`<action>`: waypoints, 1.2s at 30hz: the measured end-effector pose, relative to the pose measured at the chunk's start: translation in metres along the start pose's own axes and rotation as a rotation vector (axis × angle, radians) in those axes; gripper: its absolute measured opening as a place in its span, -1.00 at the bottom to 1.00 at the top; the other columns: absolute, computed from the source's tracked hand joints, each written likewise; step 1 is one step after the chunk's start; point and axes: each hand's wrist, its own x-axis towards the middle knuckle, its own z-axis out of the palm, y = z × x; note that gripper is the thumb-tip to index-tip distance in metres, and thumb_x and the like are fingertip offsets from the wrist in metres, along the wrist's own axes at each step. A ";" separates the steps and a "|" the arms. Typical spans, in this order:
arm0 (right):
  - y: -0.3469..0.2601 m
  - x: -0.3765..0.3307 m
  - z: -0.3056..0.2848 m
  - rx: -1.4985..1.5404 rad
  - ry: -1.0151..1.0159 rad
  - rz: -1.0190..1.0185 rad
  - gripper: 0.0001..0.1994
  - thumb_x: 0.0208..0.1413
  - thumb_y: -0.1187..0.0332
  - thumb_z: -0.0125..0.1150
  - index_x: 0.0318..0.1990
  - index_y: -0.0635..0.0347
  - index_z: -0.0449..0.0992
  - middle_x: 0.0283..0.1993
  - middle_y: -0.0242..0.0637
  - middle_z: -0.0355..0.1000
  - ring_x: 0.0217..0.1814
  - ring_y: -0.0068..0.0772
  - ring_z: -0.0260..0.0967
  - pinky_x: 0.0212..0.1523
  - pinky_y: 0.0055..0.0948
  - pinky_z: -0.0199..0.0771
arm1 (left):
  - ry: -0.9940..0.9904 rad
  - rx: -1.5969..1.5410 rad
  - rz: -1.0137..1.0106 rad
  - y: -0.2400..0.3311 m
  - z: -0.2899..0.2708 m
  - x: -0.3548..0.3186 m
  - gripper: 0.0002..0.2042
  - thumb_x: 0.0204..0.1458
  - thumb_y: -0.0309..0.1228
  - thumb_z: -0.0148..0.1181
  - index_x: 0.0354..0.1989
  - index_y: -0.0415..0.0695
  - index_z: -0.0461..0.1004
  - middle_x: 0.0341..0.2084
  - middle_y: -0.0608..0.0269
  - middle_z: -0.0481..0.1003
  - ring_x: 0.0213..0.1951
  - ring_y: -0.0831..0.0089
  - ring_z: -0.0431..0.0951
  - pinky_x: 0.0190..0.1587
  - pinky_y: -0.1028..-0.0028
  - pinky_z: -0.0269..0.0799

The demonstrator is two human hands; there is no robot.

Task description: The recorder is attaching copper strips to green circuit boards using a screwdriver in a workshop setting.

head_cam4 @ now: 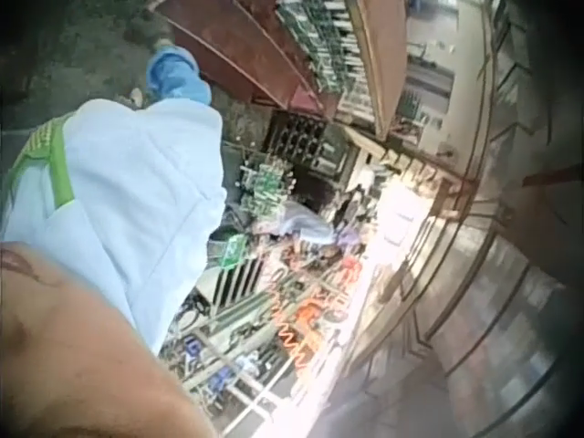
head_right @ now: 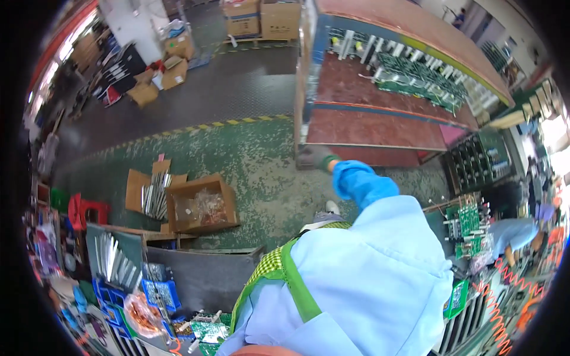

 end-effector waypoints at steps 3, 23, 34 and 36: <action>0.158 -0.042 -0.120 0.216 0.463 0.329 -0.60 0.07 0.12 0.11 -0.05 0.23 0.47 -0.14 -0.15 0.50 -0.07 -0.21 0.45 -0.10 -0.27 0.42 | 0.196 0.010 0.015 0.228 0.030 0.003 -0.70 0.12 -0.44 0.03 0.02 -0.25 0.39 -0.05 -0.04 0.45 -0.13 0.21 0.52 -0.04 0.35 0.42; 0.479 0.094 -0.465 1.919 0.729 0.217 -0.80 0.18 0.29 -0.01 -0.16 0.16 0.48 -0.28 -0.29 0.50 -0.30 -0.33 0.47 -0.19 -0.32 0.55 | -1.304 -0.930 0.582 1.120 0.719 -0.393 -0.71 0.10 -0.03 0.03 -0.06 0.18 0.38 -0.29 0.38 0.43 -0.15 0.64 0.38 -0.21 0.34 0.33; 0.374 -0.024 -0.394 0.156 0.686 -0.130 -0.77 0.20 0.32 -0.03 -0.05 0.15 0.43 -0.19 -0.32 0.48 -0.16 -0.30 0.41 -0.15 -0.28 0.47 | -1.773 -0.761 0.206 1.046 0.623 -0.354 -0.62 0.04 -0.06 0.10 0.02 0.12 0.37 -0.22 0.33 0.46 -0.19 0.50 0.44 -0.18 0.33 0.40; 0.374 -0.064 -0.377 0.814 0.531 0.001 -0.73 0.19 0.31 -0.02 0.00 0.15 0.40 -0.07 -0.33 0.43 -0.07 -0.29 0.37 -0.08 -0.29 0.41 | -1.867 -0.746 0.140 1.022 0.596 -0.373 -0.60 0.02 -0.07 0.11 0.03 0.11 0.36 -0.21 0.32 0.46 -0.20 0.48 0.46 -0.18 0.32 0.41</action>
